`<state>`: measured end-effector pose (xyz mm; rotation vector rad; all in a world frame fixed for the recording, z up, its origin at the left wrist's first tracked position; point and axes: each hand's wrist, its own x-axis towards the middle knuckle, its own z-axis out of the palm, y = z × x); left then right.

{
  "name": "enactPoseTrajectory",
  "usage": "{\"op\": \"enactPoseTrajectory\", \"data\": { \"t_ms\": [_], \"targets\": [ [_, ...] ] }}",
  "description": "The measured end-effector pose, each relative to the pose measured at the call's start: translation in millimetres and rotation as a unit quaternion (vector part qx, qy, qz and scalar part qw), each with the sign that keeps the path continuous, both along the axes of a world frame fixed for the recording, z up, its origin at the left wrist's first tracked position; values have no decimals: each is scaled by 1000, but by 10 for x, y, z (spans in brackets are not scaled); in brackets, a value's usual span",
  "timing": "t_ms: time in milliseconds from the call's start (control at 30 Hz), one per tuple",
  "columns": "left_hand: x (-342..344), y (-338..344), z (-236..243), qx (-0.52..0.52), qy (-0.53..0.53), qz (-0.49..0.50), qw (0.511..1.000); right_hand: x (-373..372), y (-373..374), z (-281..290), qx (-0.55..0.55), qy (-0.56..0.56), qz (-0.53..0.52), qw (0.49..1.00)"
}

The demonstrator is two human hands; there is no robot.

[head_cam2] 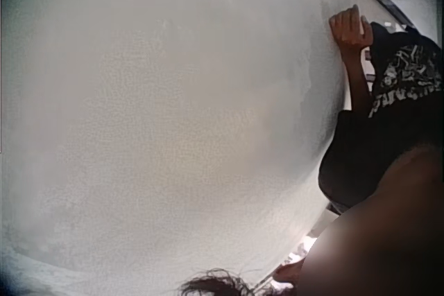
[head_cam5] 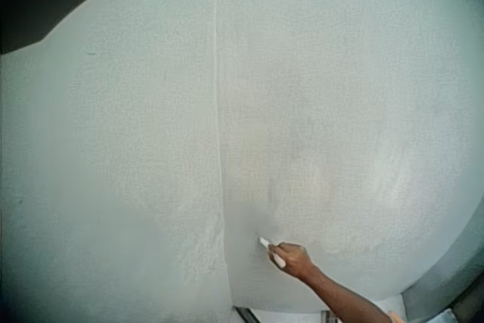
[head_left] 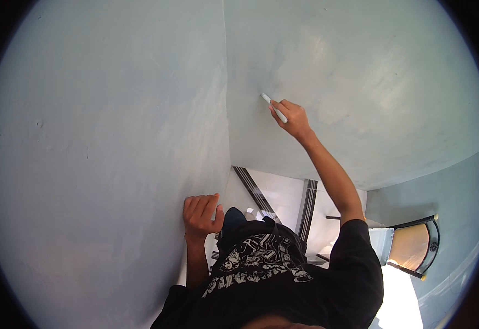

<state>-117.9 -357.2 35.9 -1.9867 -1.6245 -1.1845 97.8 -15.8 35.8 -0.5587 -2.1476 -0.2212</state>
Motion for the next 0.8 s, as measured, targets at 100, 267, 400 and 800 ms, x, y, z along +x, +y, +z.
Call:
{"op": "enactPoseTrajectory", "data": {
  "t_ms": [100,267,400,800],
  "targets": [
    [0,-5,9,2,1,0,1000,158,171,610,38,-116,41,992],
    [-15,17,-5,6,1,-2,1000,204,333,1657,167,-138,60,974],
    [-13,35,-66,4,-3,-9,1000,217,323,2272,234,-38,2,972],
    [-13,0,-35,5,7,5,1000,-169,239,906,141,269,18,953]
  ]
}}
